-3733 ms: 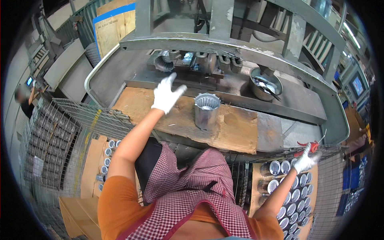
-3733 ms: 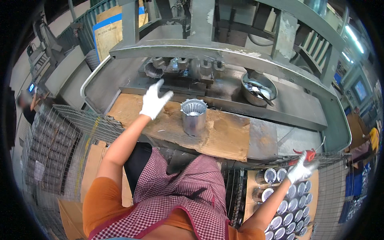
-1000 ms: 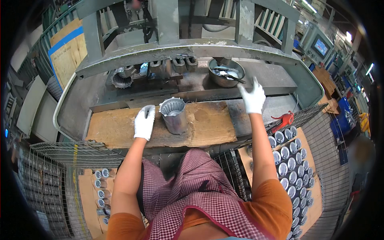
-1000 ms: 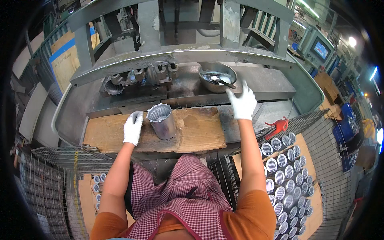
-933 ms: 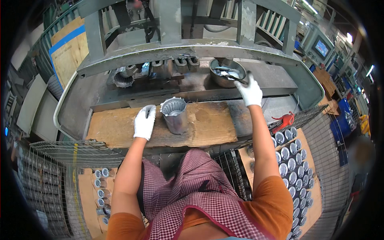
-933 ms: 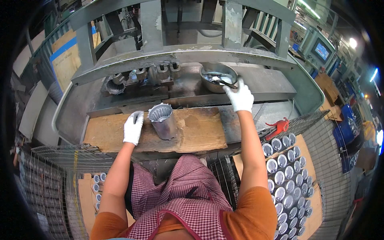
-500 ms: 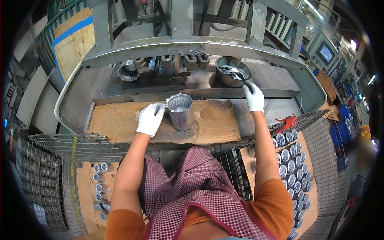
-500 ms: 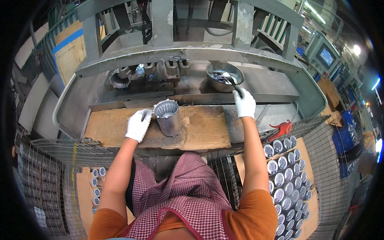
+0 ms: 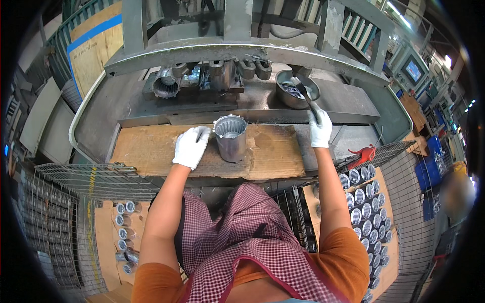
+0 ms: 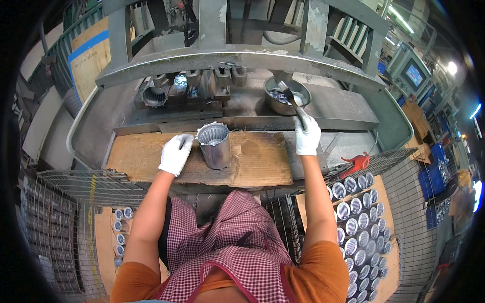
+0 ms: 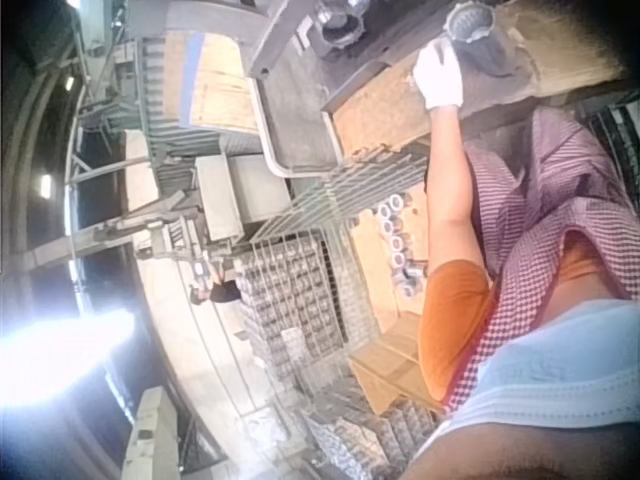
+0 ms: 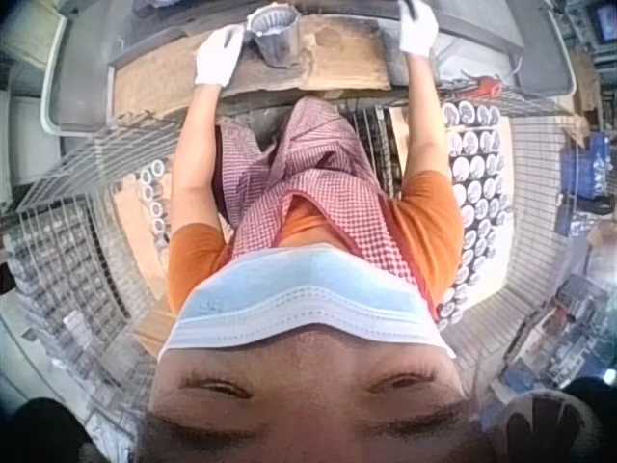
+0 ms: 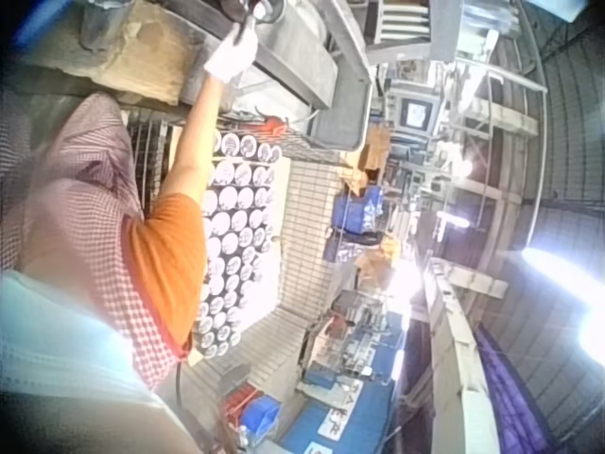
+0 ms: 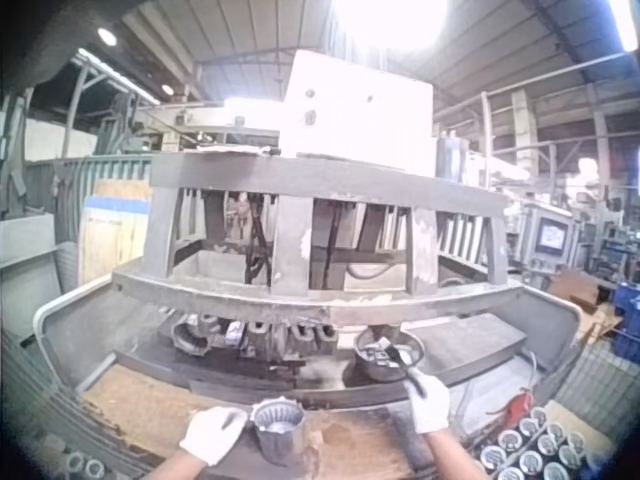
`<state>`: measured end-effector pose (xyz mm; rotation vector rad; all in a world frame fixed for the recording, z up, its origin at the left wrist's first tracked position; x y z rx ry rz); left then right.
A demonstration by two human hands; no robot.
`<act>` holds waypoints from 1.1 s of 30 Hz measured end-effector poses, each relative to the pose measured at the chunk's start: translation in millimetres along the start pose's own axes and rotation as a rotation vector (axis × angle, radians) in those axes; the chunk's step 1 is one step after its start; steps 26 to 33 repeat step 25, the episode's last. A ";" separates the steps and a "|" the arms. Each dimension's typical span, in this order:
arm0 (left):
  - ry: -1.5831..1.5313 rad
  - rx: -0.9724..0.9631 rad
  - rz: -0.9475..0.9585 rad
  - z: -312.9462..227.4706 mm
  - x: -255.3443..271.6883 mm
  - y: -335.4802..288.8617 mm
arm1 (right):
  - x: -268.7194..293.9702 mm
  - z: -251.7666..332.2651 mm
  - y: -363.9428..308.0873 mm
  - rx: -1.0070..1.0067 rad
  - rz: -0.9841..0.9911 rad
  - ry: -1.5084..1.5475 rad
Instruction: Cleaning and deburring circular metal vents using a brush and a screwdriver-like tool, then placing them on a pallet.
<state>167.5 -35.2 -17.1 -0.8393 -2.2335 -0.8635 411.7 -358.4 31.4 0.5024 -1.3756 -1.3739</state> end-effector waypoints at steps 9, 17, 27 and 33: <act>-0.003 0.013 -0.014 -1.2 2.0 -0.4 | 11.1 17.6 20.5 0.258 0.309 -0.443; 0.018 -0.031 -0.018 -4.3 1.4 -2.3 | 57.5 47.7 3.4 0.232 0.442 -0.379; 0.084 -0.015 0.057 -5.6 -0.7 -3.0 | 36.5 23.8 3.9 -0.447 0.158 0.540; 0.084 -0.015 0.057 -5.6 -0.7 -3.0 | 36.5 23.8 3.9 -0.447 0.158 0.540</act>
Point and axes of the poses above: each hand's wrist, its own y-axis towards the middle knuckle, its own x-axis out of the back of the hand, z = x × y, the point moved 9 cm from there along y, towards the middle knuckle, and after that the axes turned 6 degrees about x, right-handed, at the moved point
